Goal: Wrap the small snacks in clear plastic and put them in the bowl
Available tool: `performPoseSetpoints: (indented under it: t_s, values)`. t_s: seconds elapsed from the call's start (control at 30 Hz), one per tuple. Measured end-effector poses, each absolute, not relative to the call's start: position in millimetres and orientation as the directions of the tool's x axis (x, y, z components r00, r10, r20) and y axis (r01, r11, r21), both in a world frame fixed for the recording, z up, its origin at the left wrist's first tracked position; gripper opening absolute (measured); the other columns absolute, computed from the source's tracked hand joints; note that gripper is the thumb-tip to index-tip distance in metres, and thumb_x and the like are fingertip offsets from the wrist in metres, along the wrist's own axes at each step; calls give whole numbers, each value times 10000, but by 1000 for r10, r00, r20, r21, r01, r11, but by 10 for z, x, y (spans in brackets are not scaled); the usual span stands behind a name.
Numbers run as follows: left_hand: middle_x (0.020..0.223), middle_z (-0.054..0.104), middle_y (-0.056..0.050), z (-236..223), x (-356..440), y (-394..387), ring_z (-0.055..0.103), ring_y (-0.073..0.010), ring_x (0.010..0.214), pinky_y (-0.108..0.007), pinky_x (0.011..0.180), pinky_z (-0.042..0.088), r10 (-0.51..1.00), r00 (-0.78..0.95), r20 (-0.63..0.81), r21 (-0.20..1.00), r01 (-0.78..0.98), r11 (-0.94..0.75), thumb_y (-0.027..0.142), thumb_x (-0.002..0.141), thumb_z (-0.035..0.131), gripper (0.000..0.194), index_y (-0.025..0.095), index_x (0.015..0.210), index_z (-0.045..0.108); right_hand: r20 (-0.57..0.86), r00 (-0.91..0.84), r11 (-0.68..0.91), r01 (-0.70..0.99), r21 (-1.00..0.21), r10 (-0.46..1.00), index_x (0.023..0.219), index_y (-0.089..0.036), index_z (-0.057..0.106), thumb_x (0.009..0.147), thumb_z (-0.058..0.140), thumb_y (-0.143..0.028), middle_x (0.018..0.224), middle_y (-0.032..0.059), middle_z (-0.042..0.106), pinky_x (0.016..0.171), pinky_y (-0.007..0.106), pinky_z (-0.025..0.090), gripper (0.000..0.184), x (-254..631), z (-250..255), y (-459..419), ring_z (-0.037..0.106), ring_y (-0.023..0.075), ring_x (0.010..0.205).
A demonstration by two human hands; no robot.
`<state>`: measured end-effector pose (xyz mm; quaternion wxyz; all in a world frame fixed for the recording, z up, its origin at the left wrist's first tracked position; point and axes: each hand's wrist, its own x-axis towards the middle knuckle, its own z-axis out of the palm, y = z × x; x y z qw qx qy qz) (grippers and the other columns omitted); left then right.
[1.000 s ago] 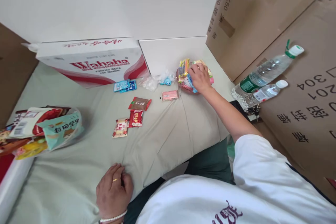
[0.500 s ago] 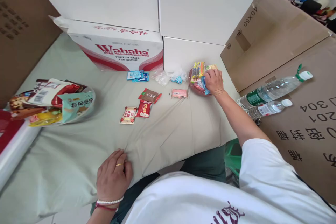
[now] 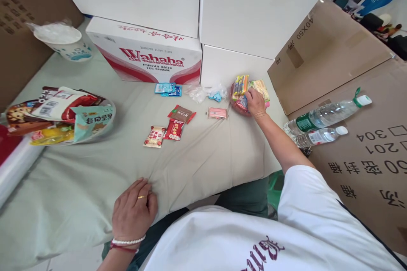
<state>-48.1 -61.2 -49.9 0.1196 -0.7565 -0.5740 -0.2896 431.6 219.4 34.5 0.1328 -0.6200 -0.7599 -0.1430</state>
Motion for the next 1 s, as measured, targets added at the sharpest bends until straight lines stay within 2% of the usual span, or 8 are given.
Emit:
performPoseSetpoints:
  t_s: [0.13,0.23,0.37,0.47,0.73,1.0]
  values:
    - [1136,761,-130,-480,-484,-610,721,-280,1054,-385,910,503,794,192,576,129,938,-321,127,825,636,228,183,1045,649,445,-194,184,981,67,874,1231,-175,677,1059,396,-357,1330,179,604,992,439,399,377,4260,226,1791,535,295,1146]
    - [1118,761,-134,-462,-479,-607,721,-282,1052,-384,904,506,791,204,577,115,938,-327,121,830,634,218,178,1040,643,400,-165,139,986,94,901,1241,-180,689,1032,482,-450,1271,182,634,983,468,382,400,4233,37,1483,538,316,1114]
    - [1107,762,-136,-436,-473,-594,723,-285,1027,-386,892,509,787,211,579,90,943,-319,124,825,641,223,179,1040,644,353,-2,-25,997,74,935,1246,-182,691,1067,405,-374,1144,177,669,939,463,382,388,4276,-120,1324,538,308,1046]
    - [1107,762,-140,-426,-473,-582,724,-288,1004,-387,875,512,796,217,566,80,946,-315,127,823,644,222,179,1039,645,369,58,-76,997,33,927,1194,-178,693,1065,409,-344,1090,167,664,953,457,386,353,4423,-152,1247,529,301,1035]
    - [1123,759,-117,-490,-512,-593,728,-283,1024,-397,896,528,801,204,562,97,946,-309,141,800,646,272,207,1063,652,464,178,-145,984,-105,868,1161,-162,645,1027,406,-273,1162,196,620,1022,494,417,295,5087,-280,1040,502,319,1127]
    - [1108,763,-121,-458,-515,-576,736,-302,999,-431,876,546,820,207,534,110,944,-310,157,820,649,235,210,1048,649,465,347,-314,938,-149,815,1149,-127,618,978,451,-247,1175,210,570,1030,506,385,267,5568,-250,1728,465,323,1100]
